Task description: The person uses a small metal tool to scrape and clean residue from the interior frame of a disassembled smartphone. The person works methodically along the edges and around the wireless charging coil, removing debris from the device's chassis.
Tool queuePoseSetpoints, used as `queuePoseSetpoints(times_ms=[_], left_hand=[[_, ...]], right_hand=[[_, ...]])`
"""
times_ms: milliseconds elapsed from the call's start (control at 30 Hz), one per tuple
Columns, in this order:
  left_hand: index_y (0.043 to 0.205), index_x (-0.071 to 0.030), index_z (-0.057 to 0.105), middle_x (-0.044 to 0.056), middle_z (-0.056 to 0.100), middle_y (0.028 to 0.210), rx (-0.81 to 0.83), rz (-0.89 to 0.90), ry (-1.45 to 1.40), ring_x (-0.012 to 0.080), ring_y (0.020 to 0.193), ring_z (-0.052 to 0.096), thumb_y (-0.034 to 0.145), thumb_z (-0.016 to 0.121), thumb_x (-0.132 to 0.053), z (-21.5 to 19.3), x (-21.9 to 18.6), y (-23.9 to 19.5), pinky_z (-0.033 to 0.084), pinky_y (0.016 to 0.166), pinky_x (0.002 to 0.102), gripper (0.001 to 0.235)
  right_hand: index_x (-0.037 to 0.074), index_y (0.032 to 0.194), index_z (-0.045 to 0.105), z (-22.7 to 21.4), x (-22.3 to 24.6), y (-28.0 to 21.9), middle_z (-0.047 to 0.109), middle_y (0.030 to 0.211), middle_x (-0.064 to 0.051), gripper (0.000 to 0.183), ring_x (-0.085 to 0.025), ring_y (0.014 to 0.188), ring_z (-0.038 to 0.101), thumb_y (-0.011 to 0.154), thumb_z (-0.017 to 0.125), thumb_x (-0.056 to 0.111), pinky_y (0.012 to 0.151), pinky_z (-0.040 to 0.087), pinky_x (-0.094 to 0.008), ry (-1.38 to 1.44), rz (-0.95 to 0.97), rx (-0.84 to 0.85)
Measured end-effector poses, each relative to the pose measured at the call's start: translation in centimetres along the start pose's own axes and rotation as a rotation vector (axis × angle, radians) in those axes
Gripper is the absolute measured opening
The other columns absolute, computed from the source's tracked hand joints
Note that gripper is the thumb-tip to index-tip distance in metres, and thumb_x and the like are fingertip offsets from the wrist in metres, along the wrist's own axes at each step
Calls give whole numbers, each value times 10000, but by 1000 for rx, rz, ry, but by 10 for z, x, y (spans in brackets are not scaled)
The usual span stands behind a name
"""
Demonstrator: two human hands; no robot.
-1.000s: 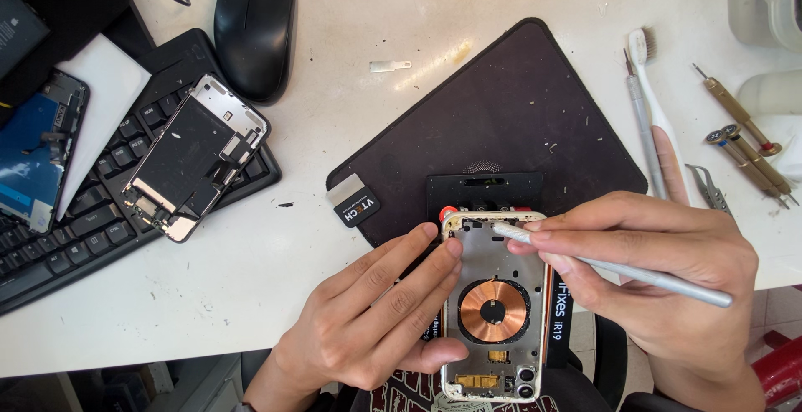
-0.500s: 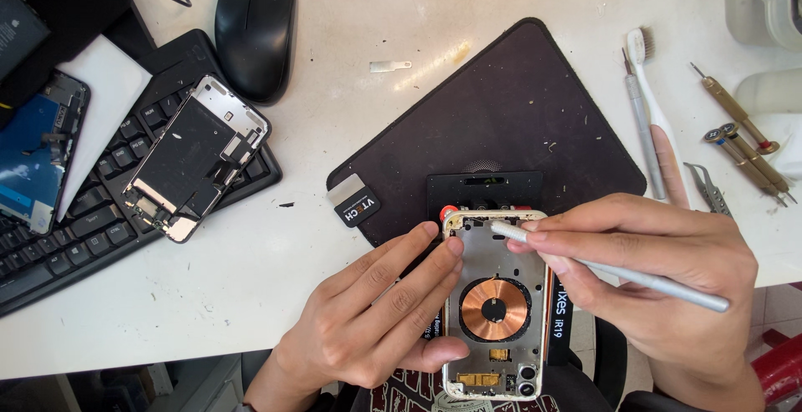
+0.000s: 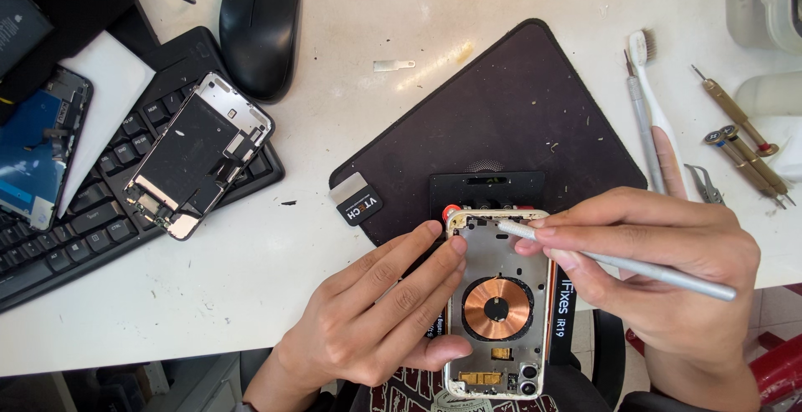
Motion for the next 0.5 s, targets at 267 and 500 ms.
queuePoseSetpoints(times_ms=[267, 500], left_hand=[[1102, -6, 788, 121, 748, 1220, -13, -4, 13, 315, 1213, 697, 968, 718, -481, 3, 0, -3, 620, 1000, 417, 499], [1312, -74, 730, 122, 635, 1436, 62, -14, 106, 295, 1297, 612, 1029, 589, -577, 7, 0, -4, 525, 1111, 463, 594]], right_hand=[[-38, 1022, 730, -4, -12, -5, 747, 976, -205, 181, -265, 877, 814, 849, 686, -64, 779, 698, -299, 112, 26, 12], [-47, 1036, 718, -2, -5, -25, 742, 928, -188, 157, -236, 802, 792, 890, 703, 7, 722, 670, -277, -13, -30, -198]])
Point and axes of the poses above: each hand's wrist, its own y-axis towards the middle knuckle, its own z-axis out of the palm, x = y × z, the point moved 5 cm from there along y, towards the middle knuckle
